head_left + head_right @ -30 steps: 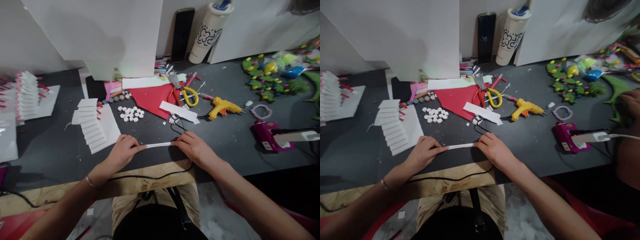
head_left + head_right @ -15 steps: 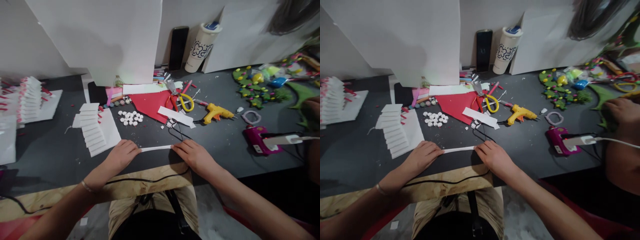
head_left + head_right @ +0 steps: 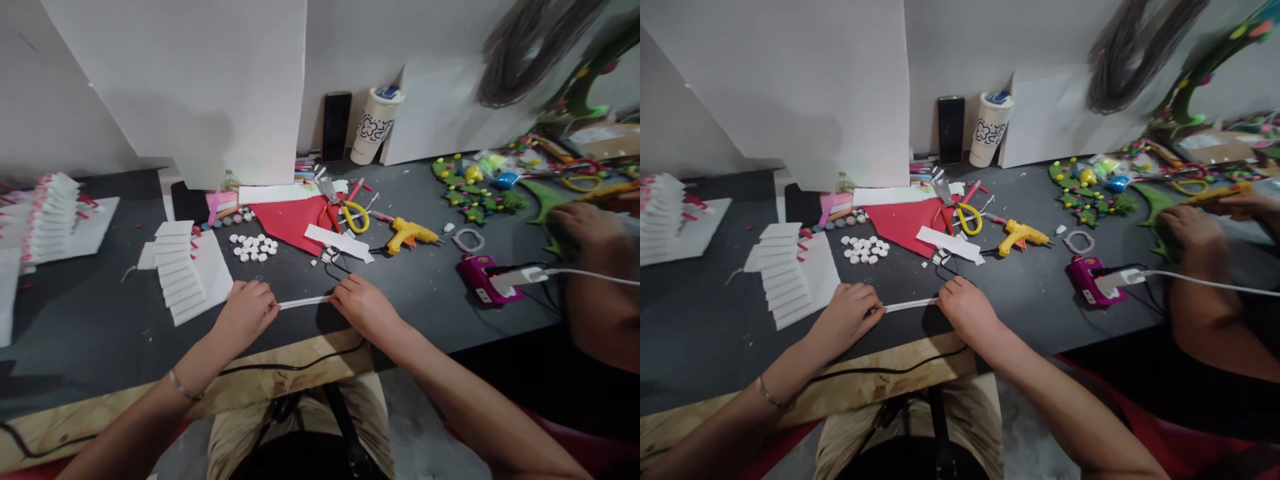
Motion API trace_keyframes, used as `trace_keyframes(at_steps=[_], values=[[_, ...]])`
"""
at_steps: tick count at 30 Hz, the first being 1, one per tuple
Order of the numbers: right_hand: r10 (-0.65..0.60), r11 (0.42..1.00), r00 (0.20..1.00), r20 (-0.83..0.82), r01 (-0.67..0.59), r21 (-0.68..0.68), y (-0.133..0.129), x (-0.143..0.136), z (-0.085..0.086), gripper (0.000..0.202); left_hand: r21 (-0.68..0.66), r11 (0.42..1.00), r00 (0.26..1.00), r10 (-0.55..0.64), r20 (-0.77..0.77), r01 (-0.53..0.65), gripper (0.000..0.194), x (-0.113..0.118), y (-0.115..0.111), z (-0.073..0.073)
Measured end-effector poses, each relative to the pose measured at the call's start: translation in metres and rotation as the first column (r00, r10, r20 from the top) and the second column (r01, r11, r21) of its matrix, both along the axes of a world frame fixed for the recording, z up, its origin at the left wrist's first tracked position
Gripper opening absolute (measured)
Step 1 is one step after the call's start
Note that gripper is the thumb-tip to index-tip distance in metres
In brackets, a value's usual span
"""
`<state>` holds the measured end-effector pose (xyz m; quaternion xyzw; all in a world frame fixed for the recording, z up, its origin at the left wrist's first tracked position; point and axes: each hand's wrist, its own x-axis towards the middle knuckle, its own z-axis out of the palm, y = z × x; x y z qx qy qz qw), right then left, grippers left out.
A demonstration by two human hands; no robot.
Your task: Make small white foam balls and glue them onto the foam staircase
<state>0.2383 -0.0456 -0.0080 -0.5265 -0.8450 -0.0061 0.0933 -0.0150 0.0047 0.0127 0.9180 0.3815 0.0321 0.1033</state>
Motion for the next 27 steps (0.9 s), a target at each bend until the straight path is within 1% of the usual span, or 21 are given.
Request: trace_keyframes(at_steps=[3,6,8,10,12,15,19,21,24,27], values=[[-0.027,0.998,1.000,-0.012,0.027,-0.058,0.004,0.000,0.004,0.015,-0.129,0.988,0.997,0.078,-0.024,-0.081,0.019,0.002,0.004,0.002],[-0.044,0.991,0.998,-0.052,0.037,-0.129,0.007,0.001,0.005,0.013,-0.286,0.944,0.986,0.165,-0.023,-0.164,0.011,0.003,0.009,0.003],[-0.061,0.984,0.993,-0.097,0.044,-0.175,0.009,0.002,0.006,0.009,-0.342,0.918,0.978,0.207,-0.015,-0.199,0.007,0.004,0.012,0.003],[-0.074,0.977,0.989,-0.126,0.047,-0.209,0.010,0.004,0.005,0.006,-0.354,0.913,0.978,0.208,-0.019,-0.201,0.006,0.005,0.013,0.005],[-0.071,0.974,0.989,-0.127,0.041,-0.222,0.011,0.004,0.005,0.007,-0.346,0.921,0.983,0.178,-0.038,-0.180,0.003,0.006,0.012,0.005],[-0.050,0.974,0.991,-0.123,0.021,-0.226,0.012,0.004,0.004,0.012,-0.306,0.939,0.987,0.145,-0.062,-0.157,0.008,0.007,0.008,0.006],[-0.034,0.972,0.991,-0.131,0.003,-0.234,0.012,0.004,0.001,0.008,-0.249,0.963,0.995,0.096,-0.032,-0.101,0.011,0.008,0.003,0.004],[-0.042,0.968,0.990,-0.132,0.007,-0.253,0.011,0.004,0.001,0.007,-0.258,0.963,0.996,0.085,0.002,-0.082,0.011,0.007,0.003,0.002],[-0.066,0.950,0.986,-0.152,0.016,-0.312,0.012,0.005,0.004,0.007,-0.310,0.945,0.992,0.119,0.046,-0.099,0.008,0.005,0.004,-0.001],[-0.057,0.934,0.973,-0.225,-0.028,-0.357,0.013,0.007,0.005,0.013,-0.329,0.940,0.988,0.123,0.089,-0.087,0.014,0.001,0.007,-0.006]])
